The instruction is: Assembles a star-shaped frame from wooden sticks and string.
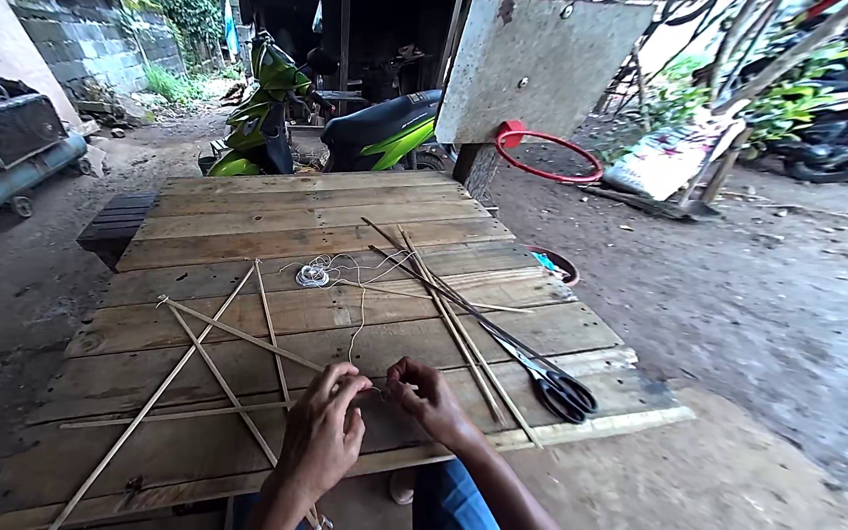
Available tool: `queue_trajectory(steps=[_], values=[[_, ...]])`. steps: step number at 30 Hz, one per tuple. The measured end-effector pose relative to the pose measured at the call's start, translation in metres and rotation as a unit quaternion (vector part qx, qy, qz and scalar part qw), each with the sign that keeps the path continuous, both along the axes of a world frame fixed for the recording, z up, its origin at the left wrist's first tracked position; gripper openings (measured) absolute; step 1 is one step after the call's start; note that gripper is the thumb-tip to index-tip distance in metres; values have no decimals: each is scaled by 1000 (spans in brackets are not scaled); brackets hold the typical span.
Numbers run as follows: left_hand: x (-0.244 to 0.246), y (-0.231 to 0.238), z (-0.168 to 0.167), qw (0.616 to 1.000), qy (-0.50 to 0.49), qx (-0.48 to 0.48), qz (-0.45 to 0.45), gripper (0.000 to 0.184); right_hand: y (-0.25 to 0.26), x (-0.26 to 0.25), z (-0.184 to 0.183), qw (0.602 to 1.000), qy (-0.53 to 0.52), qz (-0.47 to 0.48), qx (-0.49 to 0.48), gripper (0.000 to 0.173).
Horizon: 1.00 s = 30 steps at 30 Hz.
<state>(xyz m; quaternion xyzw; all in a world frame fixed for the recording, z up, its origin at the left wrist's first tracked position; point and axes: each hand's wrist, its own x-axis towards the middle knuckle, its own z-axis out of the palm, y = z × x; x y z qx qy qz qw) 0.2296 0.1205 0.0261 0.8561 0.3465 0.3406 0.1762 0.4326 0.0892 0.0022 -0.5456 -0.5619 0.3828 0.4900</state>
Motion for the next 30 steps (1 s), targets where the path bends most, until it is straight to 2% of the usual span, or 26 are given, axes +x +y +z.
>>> queue_trajectory(steps=[3, 7, 9, 12, 15, 18, 21, 30], values=[[6, 16, 8, 995, 64, -61, -51, 30, -3, 2, -1, 1000, 19, -4, 1, 7], [21, 32, 20, 967, 196, -143, -82, 39, -11, 1, -4, 999, 46, -21, 3, 7], [24, 38, 16, 964, 206, -143, -89, 37, -18, -2, -7, 997, 72, -32, 8, 8], [23, 44, 8, 971, 164, -137, -105, 27, -29, -8, -14, 991, 129, -41, 7, 9], [15, 60, 8, 966, 122, -173, -149, 20, -35, -12, -20, 987, 154, -49, 18, 11], [12, 79, 19, 936, 207, -206, -198, 28, -37, -15, -18, 983, 173, -57, 21, 12], [17, 92, 24, 911, 263, -216, -234, 26, -34, -17, -20, 980, 188, -54, 32, 12], [29, 100, 35, 874, 330, -247, -258, 18, -56, -29, -25, 992, 57, -94, 61, 12]])
